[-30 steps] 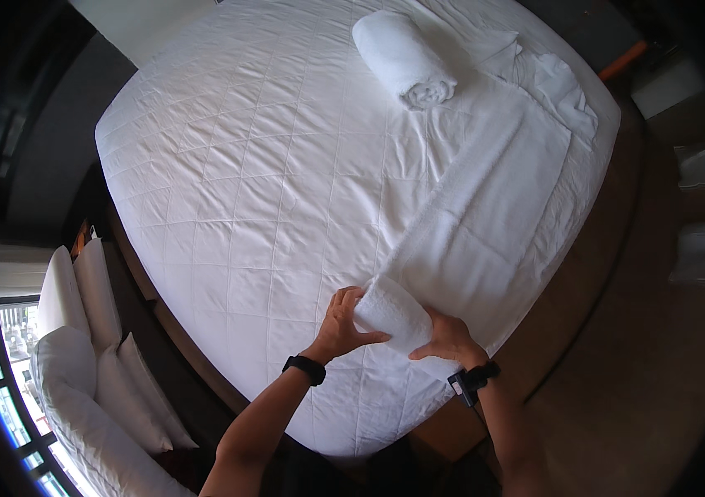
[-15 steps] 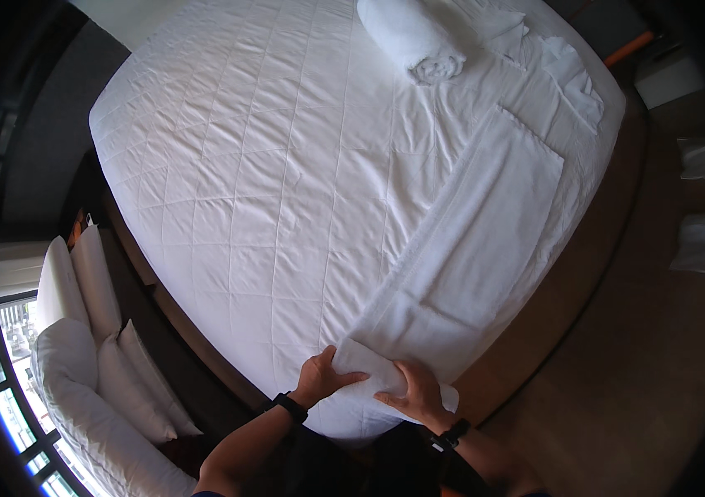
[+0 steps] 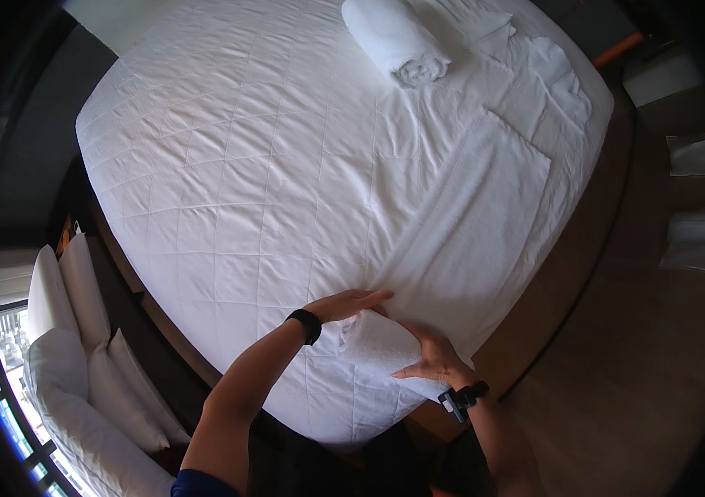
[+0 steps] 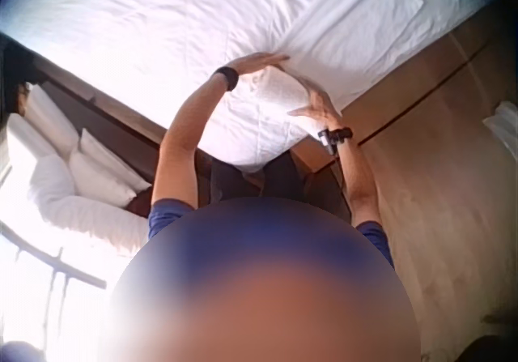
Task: The person enters a hotel room carrying towels and water bottles, places the bottles on a desk, and sets the towels on the bed. The person then folds and rolls towels on the bed by hand before picking up the rolled towels.
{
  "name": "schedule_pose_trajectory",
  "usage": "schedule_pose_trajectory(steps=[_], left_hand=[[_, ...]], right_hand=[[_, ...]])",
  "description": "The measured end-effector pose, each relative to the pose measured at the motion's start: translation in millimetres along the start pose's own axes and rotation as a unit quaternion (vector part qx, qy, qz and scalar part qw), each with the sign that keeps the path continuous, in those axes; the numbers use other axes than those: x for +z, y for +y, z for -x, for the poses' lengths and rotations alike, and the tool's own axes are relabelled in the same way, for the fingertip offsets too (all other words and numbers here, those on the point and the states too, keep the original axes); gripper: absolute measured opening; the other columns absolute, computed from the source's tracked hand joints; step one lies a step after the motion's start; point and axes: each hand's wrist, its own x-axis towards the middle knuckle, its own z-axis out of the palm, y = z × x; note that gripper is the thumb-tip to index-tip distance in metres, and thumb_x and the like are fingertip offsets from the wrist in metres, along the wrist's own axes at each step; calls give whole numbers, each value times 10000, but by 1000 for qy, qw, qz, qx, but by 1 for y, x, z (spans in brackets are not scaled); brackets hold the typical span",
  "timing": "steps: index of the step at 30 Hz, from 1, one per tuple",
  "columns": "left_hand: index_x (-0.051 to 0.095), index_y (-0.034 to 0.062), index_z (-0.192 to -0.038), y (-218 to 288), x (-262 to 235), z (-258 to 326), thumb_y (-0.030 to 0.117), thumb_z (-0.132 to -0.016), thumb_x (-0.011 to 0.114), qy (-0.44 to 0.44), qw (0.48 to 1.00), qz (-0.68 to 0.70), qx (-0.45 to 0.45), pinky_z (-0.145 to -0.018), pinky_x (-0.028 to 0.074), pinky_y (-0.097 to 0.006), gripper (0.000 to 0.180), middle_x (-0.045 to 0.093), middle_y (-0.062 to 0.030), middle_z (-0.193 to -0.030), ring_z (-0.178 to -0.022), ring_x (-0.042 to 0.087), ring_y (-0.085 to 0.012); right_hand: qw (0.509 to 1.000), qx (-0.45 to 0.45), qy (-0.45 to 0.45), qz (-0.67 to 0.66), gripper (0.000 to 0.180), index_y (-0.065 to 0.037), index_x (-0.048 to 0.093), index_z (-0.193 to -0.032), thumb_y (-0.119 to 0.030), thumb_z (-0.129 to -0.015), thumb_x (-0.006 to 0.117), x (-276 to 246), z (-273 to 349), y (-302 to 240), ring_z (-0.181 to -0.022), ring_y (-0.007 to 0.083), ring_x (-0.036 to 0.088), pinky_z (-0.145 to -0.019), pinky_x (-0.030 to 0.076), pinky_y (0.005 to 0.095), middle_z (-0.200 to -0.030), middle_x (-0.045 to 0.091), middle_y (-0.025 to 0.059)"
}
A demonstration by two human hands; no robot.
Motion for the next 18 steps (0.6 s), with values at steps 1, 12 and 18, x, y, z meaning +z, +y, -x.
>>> schedule_pose_trajectory(steps=[1,12,18], left_hand=[[499,84,-1279,2,4,9,545,-924,315,30,999,-6,-12,-988,322,-305,609,542,-120,-1234,-1180,464,-217],[368,171,-1360,-44,117,115,397,-828,598,184,832,-430,297,-1087,160,-496,622,245,-119,-1449,-1372,162,-227],[469,180,-1275,-58,119,48,482,-678,674,73,727,-630,263,-1127,96,-417,701,377,-53,-1384,-1338,251,-202]], right_hand=[[998,25,-38,-47,925,-80,447,-1282,-289,-477,851,-1,0,2,-1161,308,473,-969,376,354,-1238,519,141],[955,78,-242,-155,848,-52,405,-1320,-268,-589,775,47,1,7,-1106,274,506,-946,377,359,-1219,541,156],[982,72,-23,-173,663,-16,444,-1259,-258,-692,687,78,43,15,-1125,284,486,-968,353,381,-1173,547,157]])
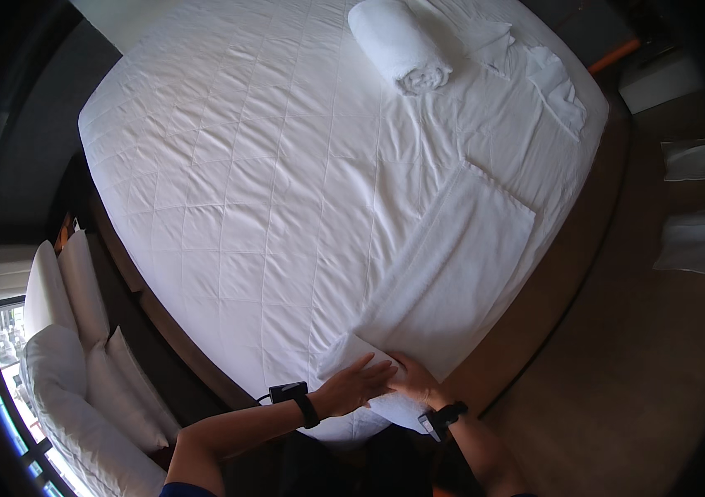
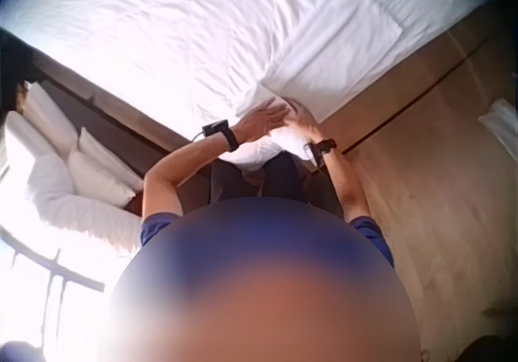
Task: The person enters a hotel room carrying towels and water bottles, places the bottles on a desk, and sets the towels on the bed. The person then folds and rolls towels on the bed by hand before picking up the rolled towels.
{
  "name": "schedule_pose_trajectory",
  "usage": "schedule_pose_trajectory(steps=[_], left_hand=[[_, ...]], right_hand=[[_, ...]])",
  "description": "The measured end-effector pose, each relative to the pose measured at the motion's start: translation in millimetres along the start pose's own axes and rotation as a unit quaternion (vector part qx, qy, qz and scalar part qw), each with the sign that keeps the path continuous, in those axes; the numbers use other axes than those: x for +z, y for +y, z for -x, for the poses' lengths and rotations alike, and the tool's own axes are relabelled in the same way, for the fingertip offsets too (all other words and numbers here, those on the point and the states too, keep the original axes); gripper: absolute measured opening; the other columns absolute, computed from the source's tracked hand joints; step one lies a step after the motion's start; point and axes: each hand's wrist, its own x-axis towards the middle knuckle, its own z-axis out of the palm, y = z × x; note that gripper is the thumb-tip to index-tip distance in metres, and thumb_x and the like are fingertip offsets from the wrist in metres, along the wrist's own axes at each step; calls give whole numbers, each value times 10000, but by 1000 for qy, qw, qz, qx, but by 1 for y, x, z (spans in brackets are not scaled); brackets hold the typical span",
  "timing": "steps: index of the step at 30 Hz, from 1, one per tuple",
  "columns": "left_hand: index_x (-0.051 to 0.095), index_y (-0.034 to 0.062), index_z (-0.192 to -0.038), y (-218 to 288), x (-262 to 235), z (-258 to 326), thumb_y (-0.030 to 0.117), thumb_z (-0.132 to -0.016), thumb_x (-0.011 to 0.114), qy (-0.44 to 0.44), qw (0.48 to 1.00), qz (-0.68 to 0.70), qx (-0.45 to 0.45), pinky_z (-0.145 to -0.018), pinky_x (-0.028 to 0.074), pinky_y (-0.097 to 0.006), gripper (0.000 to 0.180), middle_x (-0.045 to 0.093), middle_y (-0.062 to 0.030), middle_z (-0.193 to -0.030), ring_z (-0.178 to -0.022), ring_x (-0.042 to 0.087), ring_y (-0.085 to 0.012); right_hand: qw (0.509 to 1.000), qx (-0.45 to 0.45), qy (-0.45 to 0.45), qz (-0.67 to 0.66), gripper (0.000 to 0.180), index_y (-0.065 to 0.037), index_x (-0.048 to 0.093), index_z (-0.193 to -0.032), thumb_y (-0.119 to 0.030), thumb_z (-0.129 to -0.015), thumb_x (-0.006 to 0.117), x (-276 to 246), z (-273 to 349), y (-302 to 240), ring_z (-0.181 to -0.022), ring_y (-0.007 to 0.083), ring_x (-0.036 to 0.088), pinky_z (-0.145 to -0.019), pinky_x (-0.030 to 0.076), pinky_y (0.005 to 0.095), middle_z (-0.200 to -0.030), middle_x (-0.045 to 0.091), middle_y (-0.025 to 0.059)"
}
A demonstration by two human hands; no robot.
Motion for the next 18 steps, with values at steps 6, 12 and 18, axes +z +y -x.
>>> schedule_pose_trajectory(steps=[6,12,18], left_hand=[[514,76,-1235,-94,-46,-82,389,-693,712,1,882,470,-25,-1004,344,-344,657,507,-157,-1267,-1202,440,-305],[524,3,-1213,-126,-5,-18,446,-923,439,119,738,615,-250,-885,423,-274,537,626,-159,-1063,-993,582,-223],[371,164,-1362,-24,-62,-43,455,-785,631,325,902,207,-197,-1084,171,-502,697,312,-149,-1416,-1359,201,-300]], right_hand=[[852,-64,313,415,860,-58,263,-1334,-357,-686,743,64,42,-33,-1300,460,192,-976,126,696,-1408,199,224],[808,-72,392,435,1064,-113,259,-1341,-351,-490,852,8,6,-3,-1193,399,347,-900,270,620,-1291,326,235],[856,-83,272,433,1110,-93,262,-1348,-373,-458,865,-64,4,-3,-1126,360,420,-864,361,522,-1233,409,212]])
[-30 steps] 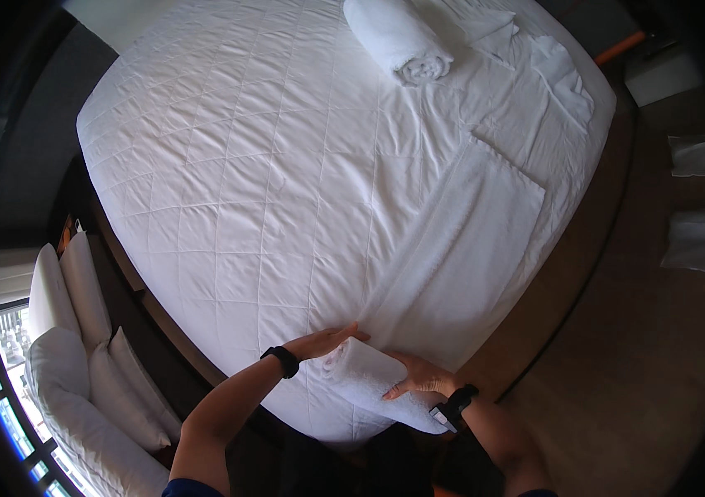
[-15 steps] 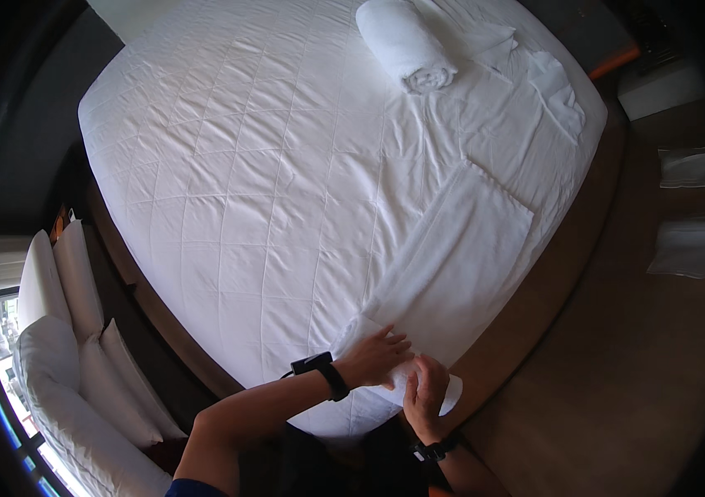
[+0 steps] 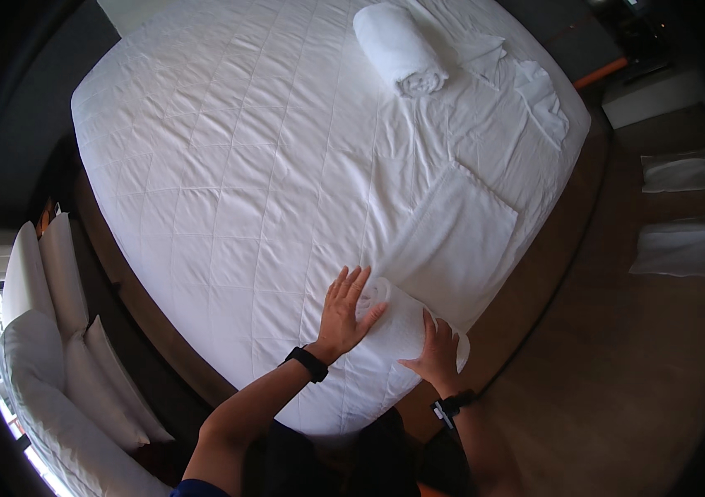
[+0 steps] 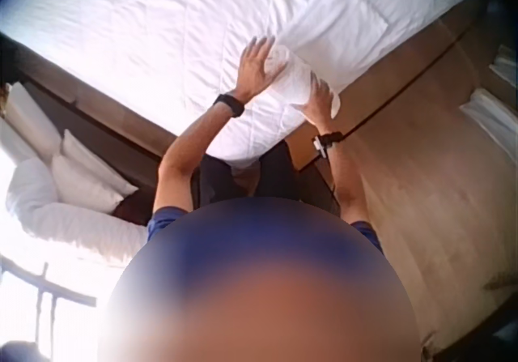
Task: The person enters a hotel room carrying towels and water bottles, places the bottles on a desk, and sets the towels on the bed. The person then folds and rolls towels on the bed by hand before picking up the rolled towels.
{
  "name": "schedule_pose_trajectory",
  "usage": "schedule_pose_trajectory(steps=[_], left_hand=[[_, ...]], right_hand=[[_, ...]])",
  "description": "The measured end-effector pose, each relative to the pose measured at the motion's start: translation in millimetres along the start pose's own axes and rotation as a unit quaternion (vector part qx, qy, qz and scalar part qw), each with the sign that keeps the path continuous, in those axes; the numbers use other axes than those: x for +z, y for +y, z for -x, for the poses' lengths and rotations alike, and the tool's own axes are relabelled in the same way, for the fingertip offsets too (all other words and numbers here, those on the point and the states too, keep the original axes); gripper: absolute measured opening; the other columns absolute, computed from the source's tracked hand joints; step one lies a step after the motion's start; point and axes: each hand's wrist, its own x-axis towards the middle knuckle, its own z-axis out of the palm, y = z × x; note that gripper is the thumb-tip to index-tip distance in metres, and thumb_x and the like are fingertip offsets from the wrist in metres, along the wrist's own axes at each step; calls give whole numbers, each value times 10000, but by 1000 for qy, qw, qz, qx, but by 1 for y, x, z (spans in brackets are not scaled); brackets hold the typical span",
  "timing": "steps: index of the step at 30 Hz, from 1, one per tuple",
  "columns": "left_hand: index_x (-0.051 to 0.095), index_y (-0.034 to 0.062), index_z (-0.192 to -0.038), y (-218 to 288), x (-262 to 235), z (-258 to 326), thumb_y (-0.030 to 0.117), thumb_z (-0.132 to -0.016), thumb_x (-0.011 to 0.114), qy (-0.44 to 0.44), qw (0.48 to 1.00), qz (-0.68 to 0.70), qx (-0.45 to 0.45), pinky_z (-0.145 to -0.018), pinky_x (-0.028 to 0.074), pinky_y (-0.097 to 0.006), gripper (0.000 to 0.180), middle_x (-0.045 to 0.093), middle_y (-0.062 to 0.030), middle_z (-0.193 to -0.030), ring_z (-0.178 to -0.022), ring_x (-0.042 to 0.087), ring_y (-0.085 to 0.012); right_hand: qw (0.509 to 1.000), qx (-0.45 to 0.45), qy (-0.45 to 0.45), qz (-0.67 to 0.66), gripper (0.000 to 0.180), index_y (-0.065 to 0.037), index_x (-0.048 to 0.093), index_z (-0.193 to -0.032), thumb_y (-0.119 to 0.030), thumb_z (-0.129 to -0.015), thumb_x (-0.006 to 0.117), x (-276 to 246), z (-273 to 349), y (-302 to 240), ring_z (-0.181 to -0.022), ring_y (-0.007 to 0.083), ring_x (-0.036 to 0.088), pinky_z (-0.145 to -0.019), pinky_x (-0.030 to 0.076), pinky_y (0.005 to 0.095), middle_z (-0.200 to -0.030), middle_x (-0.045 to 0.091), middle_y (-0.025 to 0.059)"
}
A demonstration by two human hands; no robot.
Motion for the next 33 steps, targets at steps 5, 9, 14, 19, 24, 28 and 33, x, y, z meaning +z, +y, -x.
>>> schedule_pose_trajectory(steps=[5,9,14,19,24,28,33], left_hand=[[419,232,-1319,7,52,-21,395,-700,687,-120,931,-284,196,-1117,94,-474,695,347,-46,-1404,-1341,254,-226],[565,213,-1165,9,62,-79,304,-701,676,-187,947,-250,76,-1113,103,-475,486,516,-11,-1228,-1269,363,-207],[616,163,-1097,28,43,-133,254,-734,651,-176,953,-227,-92,-1107,107,-498,376,528,-67,-1229,-1273,370,-238],[490,172,-1248,53,77,-88,167,-775,602,56,972,-215,-78,-1094,159,-503,486,402,-128,-1339,-1313,300,-282],[338,227,-1369,65,85,-53,99,-792,568,27,975,-141,-170,-1079,203,-508,634,217,-142,-1449,-1353,196,-331],[343,242,-1365,53,94,-84,105,-772,605,18,954,-264,-140,-1068,228,-507,663,168,-96,-1478,-1356,176,-342],[543,199,-1211,55,76,-150,82,-757,590,46,981,-125,-140,-1000,359,-423,471,308,-74,-1433,-1301,300,-348]], right_hand=[[971,-24,-149,-183,1081,-39,304,-1319,-415,-472,862,-39,-54,18,-1208,352,391,-970,332,524,-1270,403,202],[986,-52,-149,-57,1026,-15,296,-1316,-389,-532,841,-54,-72,19,-1225,354,373,-971,285,599,-1291,377,211],[994,-69,70,44,949,-15,257,-1342,-299,-615,798,-44,-32,-27,-1256,399,303,-936,236,674,-1318,320,233],[978,-67,130,146,1057,-53,198,-1374,-319,-563,822,-25,-79,27,-1267,411,271,-915,246,672,-1342,275,239],[998,-57,28,8,1121,-103,197,-1384,-384,-509,840,-70,-112,52,-1261,383,274,-896,257,658,-1347,278,227],[997,1,-74,-34,1063,-89,199,-1378,-345,-553,820,-102,-135,52,-1278,380,253,-935,207,680,-1353,285,202],[987,-99,85,90,998,-54,184,-1378,-279,-615,786,-73,-111,52,-1328,414,162,-927,212,696,-1400,203,242]])
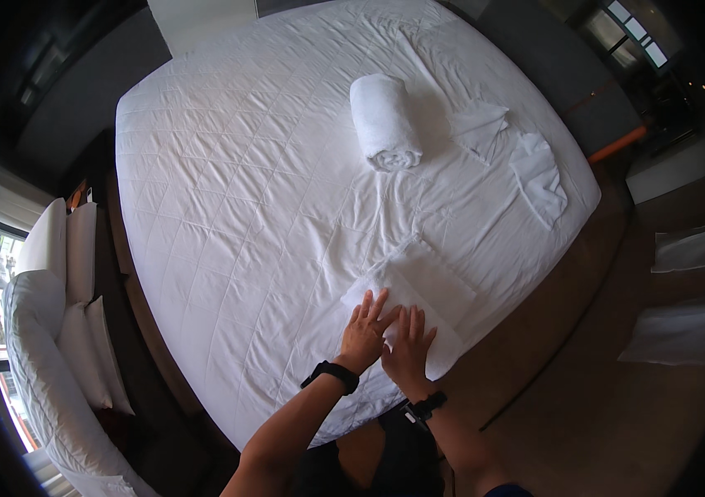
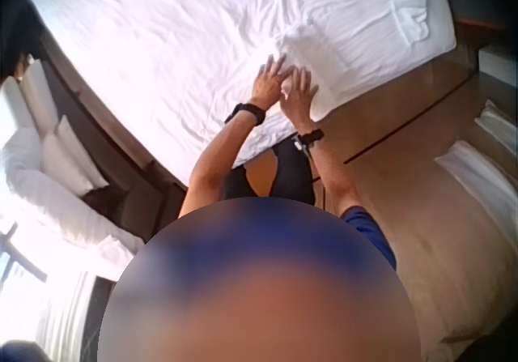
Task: The person enters a hotel room carrying towels and water bottles, places the bottles on a desk, and sets the towels on the bed. The person then folds and rolls towels on the bed by hand before picking up the rolled towels.
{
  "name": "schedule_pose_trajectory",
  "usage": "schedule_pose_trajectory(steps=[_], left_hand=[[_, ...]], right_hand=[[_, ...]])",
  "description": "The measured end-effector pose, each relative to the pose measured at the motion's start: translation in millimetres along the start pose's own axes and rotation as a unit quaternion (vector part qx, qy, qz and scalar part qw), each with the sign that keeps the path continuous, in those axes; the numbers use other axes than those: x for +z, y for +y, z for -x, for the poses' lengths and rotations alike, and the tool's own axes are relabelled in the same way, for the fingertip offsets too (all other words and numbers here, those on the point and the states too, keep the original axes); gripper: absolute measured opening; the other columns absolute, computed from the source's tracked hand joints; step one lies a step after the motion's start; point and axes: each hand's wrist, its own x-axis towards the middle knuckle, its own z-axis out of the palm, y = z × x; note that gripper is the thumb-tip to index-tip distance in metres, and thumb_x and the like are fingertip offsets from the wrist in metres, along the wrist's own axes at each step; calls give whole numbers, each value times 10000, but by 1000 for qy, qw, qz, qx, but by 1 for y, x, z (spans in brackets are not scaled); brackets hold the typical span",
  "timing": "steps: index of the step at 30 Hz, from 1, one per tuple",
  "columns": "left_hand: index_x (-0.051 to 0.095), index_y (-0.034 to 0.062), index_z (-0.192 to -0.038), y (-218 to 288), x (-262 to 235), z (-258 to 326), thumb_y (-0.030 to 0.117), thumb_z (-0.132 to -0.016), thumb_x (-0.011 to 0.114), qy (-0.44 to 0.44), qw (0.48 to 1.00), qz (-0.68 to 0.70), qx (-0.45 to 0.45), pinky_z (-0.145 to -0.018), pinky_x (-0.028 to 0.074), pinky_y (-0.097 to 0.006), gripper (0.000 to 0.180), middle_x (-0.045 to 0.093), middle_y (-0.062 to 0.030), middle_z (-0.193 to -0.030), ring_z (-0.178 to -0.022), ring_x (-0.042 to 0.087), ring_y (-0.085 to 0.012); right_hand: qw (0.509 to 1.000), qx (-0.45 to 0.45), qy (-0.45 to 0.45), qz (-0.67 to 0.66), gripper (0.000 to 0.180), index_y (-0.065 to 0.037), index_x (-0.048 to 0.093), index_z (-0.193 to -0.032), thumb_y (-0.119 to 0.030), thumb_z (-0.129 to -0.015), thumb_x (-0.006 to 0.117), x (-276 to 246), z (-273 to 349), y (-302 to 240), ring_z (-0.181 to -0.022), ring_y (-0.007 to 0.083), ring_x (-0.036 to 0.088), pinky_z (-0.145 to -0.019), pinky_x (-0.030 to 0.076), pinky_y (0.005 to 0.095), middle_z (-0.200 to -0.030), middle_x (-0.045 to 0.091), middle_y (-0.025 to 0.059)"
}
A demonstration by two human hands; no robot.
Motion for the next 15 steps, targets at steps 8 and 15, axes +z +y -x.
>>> schedule_pose_trajectory(steps=[8,15], left_hand=[[447,53,-1257,15,53,-40,173,-811,625,248,927,187,-210,-937,416,-391,495,418,-219,-1315,-1155,472,-352],[391,-39,-1261,48,99,-123,396,-742,731,169,627,670,-360,-929,388,-346,758,525,-146,-1172,-1088,490,-224]], right_hand=[[965,39,-189,-179,1257,-73,130,-1411,-485,-464,847,-19,-113,125,-1264,418,266,-988,277,568,-1363,259,257],[767,-51,-423,-480,1105,17,203,-1375,-475,-590,806,-31,-216,223,-1268,354,326,-1031,299,413,-1327,360,242]])
